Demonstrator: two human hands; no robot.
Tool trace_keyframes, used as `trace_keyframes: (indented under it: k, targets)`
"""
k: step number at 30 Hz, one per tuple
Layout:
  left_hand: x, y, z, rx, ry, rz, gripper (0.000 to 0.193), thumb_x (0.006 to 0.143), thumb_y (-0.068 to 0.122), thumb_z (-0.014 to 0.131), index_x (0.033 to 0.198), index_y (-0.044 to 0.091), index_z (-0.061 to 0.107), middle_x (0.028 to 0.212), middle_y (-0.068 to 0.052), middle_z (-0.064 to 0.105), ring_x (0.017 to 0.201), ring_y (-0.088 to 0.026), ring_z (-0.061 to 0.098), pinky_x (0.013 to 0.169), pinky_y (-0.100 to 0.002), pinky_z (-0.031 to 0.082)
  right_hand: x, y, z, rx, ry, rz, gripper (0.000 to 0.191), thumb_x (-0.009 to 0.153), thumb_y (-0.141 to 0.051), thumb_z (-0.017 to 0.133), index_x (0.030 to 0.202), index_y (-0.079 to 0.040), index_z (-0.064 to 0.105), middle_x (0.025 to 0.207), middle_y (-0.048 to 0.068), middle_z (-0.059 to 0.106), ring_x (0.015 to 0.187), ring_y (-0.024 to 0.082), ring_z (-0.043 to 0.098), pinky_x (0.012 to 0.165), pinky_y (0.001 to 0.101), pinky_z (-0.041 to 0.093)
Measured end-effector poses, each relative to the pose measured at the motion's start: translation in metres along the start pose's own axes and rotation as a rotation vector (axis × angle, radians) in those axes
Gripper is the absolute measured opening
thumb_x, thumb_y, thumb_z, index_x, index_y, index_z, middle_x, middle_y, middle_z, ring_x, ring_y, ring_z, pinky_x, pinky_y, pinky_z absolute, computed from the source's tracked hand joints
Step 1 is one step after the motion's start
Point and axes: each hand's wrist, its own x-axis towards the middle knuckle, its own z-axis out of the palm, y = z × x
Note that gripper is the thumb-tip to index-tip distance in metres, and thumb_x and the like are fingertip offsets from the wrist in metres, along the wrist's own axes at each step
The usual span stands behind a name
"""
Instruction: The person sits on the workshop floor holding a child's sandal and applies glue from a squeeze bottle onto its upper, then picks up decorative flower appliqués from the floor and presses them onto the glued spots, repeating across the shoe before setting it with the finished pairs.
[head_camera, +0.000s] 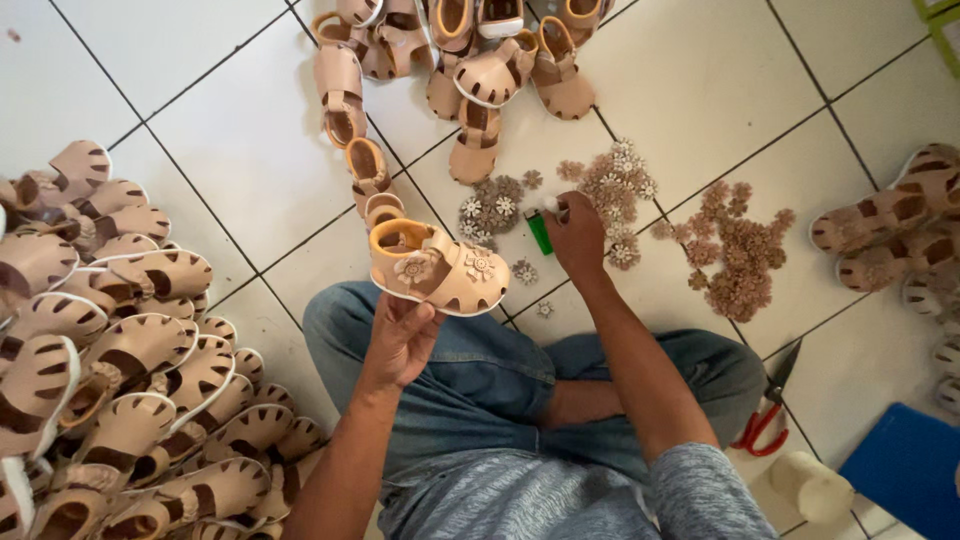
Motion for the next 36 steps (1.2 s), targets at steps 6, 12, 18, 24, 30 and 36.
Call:
trace_keyframes:
  k: [6,12,18,24,30,36]
  targets:
    - [0.01,-0.011,-0.007,-0.013,0.0,-0.017,0.065,0.092,-0.002,0.074,0.15,0.001,0.045,0.144,-0.014,0.06,0.133,-0.025,0.06,0.112,-0.039,0.051,-0.002,0.003,-0.013,-0.019,0.0,-0.037,0.035,0.082,-0.008,0.079,0.113,-0.002,0.065,0.106,0.016,0.067,0.083,0.03,0.066,0.073,0.0413,0.055]
    - [0.013,-0.027,-0.001,-0.028,-0.052,-0.033,0.062,0.094,-0.002,0.073,0.149,-0.002,0.045,0.144,-0.016,0.059,0.134,-0.027,0.059,0.116,-0.042,0.049,-0.019,0.073,-0.078,0.112,0.147,0.175,0.027,0.091,-0.011,0.071,0.115,-0.003,0.064,0.102,0.011,0.067,0.078,0.025,0.069,0.067,0.0398,0.055]
    - [0.012,-0.042,0.022,-0.004,-0.074,-0.086,0.06,0.093,-0.002,0.07,0.148,-0.003,0.044,0.144,-0.017,0.059,0.135,-0.028,0.059,0.117,-0.045,0.047,-0.024,0.125,-0.131,-0.237,0.356,0.363,0.024,0.09,-0.021,0.085,0.091,-0.001,0.072,0.083,0.014,0.071,0.073,0.027,0.069,0.066,0.0445,0.056]
    - [0.011,-0.053,0.033,0.03,-0.091,-0.099,0.055,0.095,-0.003,0.068,0.146,-0.005,0.047,0.143,-0.018,0.061,0.135,-0.028,0.059,0.119,-0.045,0.046,-0.021,0.121,-0.14,-0.018,0.269,0.504,0.021,0.087,-0.018,0.085,0.088,0.0,0.073,0.08,0.011,0.072,0.07,0.021,0.068,0.064,0.0377,0.056]
    - [0.008,-0.056,0.038,0.001,-0.094,-0.116,0.058,0.095,-0.004,0.067,0.148,-0.004,0.044,0.144,-0.017,0.059,0.135,-0.028,0.058,0.117,-0.044,0.047,-0.045,0.098,-0.17,0.602,0.204,0.535,0.021,0.086,-0.01,0.082,0.097,0.0,0.067,0.086,0.005,0.07,0.073,0.013,0.069,0.062,0.0281,0.059]
    - [-0.001,-0.058,0.043,-0.012,-0.111,-0.112,0.064,0.094,-0.005,0.068,0.151,-0.001,0.039,0.146,-0.016,0.056,0.134,-0.027,0.058,0.113,-0.042,0.048,-0.09,0.01,-0.194,0.604,0.042,0.491,0.025,0.096,-0.011,0.075,0.115,0.004,0.072,0.095,0.008,0.072,0.081,0.014,0.069,0.074,0.028,0.06]
